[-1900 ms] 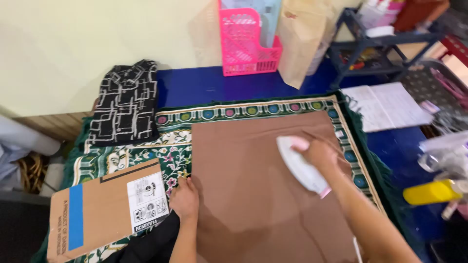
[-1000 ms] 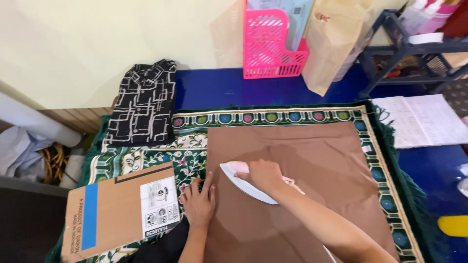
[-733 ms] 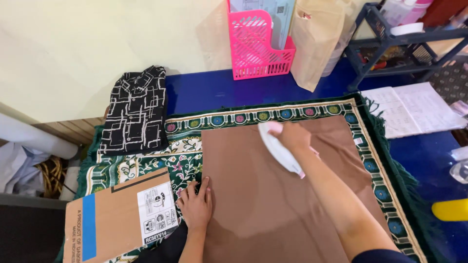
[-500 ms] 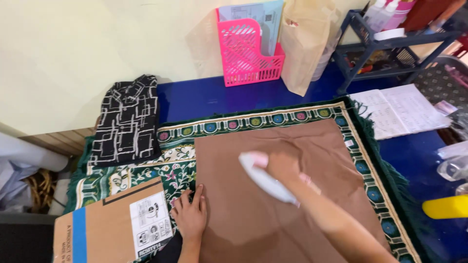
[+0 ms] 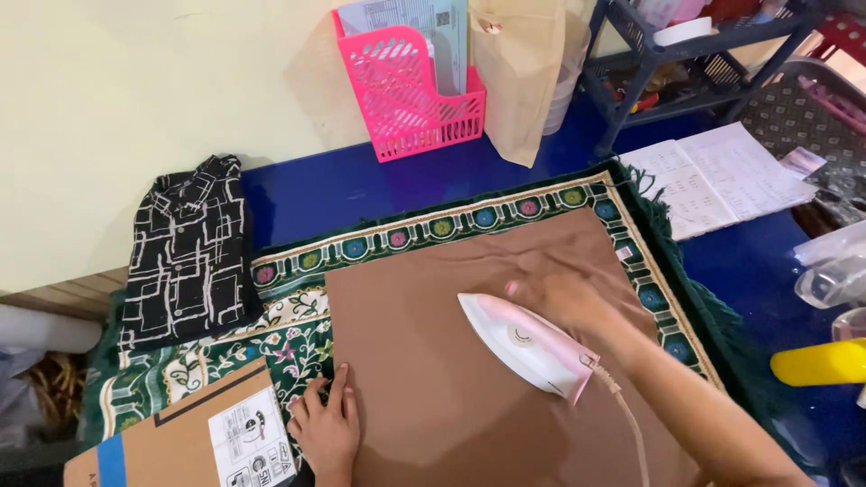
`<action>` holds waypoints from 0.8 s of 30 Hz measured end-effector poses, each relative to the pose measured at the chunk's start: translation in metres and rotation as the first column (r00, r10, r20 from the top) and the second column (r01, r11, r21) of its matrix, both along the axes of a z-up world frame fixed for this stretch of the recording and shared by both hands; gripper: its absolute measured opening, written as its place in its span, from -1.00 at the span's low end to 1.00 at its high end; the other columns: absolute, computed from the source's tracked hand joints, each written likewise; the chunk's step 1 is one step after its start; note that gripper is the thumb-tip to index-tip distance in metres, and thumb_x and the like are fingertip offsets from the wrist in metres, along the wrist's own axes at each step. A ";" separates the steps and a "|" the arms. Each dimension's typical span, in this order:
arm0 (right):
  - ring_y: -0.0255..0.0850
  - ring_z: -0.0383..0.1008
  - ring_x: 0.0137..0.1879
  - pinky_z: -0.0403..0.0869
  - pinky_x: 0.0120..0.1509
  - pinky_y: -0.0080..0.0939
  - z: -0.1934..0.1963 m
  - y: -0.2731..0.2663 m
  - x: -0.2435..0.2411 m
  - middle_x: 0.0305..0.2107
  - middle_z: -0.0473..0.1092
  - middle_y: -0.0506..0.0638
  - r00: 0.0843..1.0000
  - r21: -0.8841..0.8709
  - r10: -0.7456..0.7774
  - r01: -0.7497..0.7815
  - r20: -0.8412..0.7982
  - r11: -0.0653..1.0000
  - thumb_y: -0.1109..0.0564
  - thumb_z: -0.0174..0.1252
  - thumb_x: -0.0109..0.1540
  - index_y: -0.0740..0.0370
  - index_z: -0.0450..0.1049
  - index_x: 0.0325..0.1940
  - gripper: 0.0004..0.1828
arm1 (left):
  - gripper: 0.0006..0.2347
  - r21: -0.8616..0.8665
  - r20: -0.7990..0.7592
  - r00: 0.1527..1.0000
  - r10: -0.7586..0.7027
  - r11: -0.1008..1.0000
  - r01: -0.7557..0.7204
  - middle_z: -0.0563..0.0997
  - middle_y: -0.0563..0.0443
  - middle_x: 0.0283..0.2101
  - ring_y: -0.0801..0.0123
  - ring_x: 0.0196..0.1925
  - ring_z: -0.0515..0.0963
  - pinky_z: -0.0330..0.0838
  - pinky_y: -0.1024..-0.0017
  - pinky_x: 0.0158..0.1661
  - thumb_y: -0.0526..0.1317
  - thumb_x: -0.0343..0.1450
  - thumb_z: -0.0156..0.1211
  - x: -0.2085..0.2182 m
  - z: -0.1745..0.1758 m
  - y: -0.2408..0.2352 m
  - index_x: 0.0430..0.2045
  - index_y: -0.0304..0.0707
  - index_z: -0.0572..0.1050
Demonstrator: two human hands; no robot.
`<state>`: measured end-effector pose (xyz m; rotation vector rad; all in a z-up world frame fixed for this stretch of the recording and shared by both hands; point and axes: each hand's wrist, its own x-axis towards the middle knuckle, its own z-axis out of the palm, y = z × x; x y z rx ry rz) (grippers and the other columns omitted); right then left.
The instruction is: Ironing a brown garment on a flat surface using a steam iron and a spray bottle.
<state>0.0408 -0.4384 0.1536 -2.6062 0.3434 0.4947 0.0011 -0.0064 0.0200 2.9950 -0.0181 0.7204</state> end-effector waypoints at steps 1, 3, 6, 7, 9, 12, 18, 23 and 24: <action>0.22 0.54 0.08 0.41 0.22 0.11 -0.014 -0.031 0.019 -0.20 0.53 0.29 1.000 0.001 0.003 -0.003 -0.004 1.000 -0.52 -0.03 0.29 0.21 0.68 -0.15 -0.23 | -0.66 0.001 -0.004 1.000 0.003 1.000 -0.003 0.51 0.18 0.09 0.08 0.12 0.44 0.29 0.08 0.10 0.00 0.41 0.12 0.002 0.000 0.000 0.10 0.46 0.52; 0.20 0.55 0.03 0.46 0.12 0.18 -0.043 -0.093 0.054 -0.15 0.55 0.23 0.850 0.003 -0.205 0.233 0.485 0.973 -0.25 0.18 0.21 0.14 0.56 0.03 -0.49 | -0.66 -0.001 -0.049 0.999 0.013 1.000 -0.013 0.52 0.19 0.10 0.09 0.10 0.45 0.30 0.08 0.08 0.00 0.42 0.12 0.001 0.000 0.000 0.12 0.48 0.52; 0.32 0.44 0.10 0.43 0.11 0.33 -0.182 -0.214 0.123 -0.01 0.47 0.32 0.758 -0.154 -0.153 0.318 0.634 0.936 -0.19 0.29 0.09 0.25 0.49 0.10 -0.38 | -0.65 0.040 -0.061 0.997 0.038 0.999 -0.036 0.52 0.22 0.06 0.08 0.11 0.44 0.30 0.10 0.07 -0.01 0.39 0.15 0.000 0.003 -0.002 0.08 0.47 0.53; 0.32 0.44 0.10 0.43 0.11 0.33 -0.176 -0.215 0.134 -0.01 0.47 0.32 0.756 -0.149 -0.148 0.309 0.638 0.939 -0.19 0.29 0.09 0.25 0.49 0.10 -0.38 | -0.65 0.043 -0.055 0.997 0.049 0.998 -0.046 0.52 0.22 0.06 0.08 0.11 0.44 0.30 0.10 0.07 -0.01 0.39 0.15 0.005 0.000 -0.004 0.08 0.47 0.53; 0.28 0.34 0.29 0.41 0.26 0.31 -0.176 -0.212 0.144 0.16 0.44 0.23 0.858 -0.248 -0.167 0.318 0.486 0.915 -0.14 0.29 0.10 0.17 0.53 0.08 -0.45 | -0.65 -0.019 -0.011 1.000 0.003 1.000 -0.003 0.52 0.22 0.06 0.11 0.09 0.45 0.31 0.11 0.08 -0.02 0.38 0.16 0.005 -0.006 0.000 0.09 0.45 0.53; 0.15 0.30 0.44 0.34 0.39 0.33 -0.148 -0.205 0.144 0.26 0.42 0.05 0.911 -0.255 -0.325 0.387 0.255 0.886 -0.08 0.13 0.34 0.01 0.54 0.14 -0.67 | -0.64 0.027 -0.051 0.999 0.014 1.000 -0.012 0.52 0.21 0.04 0.09 0.06 0.44 0.31 0.14 0.01 -0.04 0.38 0.17 0.005 0.001 -0.002 0.09 0.42 0.54; 0.36 0.21 0.26 0.22 0.08 0.63 -0.131 -0.194 0.136 0.16 0.33 0.21 0.804 -0.199 -0.300 0.451 0.513 0.870 -0.12 0.23 0.17 0.05 0.38 0.28 -0.38 | -0.65 0.002 -0.023 1.000 -0.009 1.000 0.009 0.52 0.21 0.04 0.11 0.05 0.44 0.32 0.16 0.04 -0.06 0.41 0.16 0.004 0.005 -0.004 0.11 0.40 0.54; 0.20 0.52 0.09 0.44 0.20 0.15 -0.019 -0.064 0.042 -0.05 0.51 0.27 0.925 0.096 -0.083 0.051 0.370 0.994 -0.34 0.09 0.25 0.12 0.52 0.15 -0.39 | -0.66 -0.059 -0.032 0.999 -0.026 0.998 0.024 0.52 0.13 -0.04 0.09 0.00 0.45 0.34 0.14 0.02 -0.09 0.40 0.18 0.011 0.003 -0.001 0.09 0.33 0.56; 0.18 0.54 0.09 0.43 0.20 0.10 0.021 -0.026 0.003 -0.07 0.54 0.27 0.984 0.142 0.043 -0.068 0.170 0.988 -0.41 0.06 0.23 0.11 0.61 0.05 -0.36 | -0.66 -0.099 -0.049 0.998 -0.036 0.995 0.031 0.52 0.08 -0.08 0.08 -0.03 0.45 0.36 0.12 0.02 -0.11 0.42 0.19 0.015 -0.001 0.001 0.10 0.28 0.58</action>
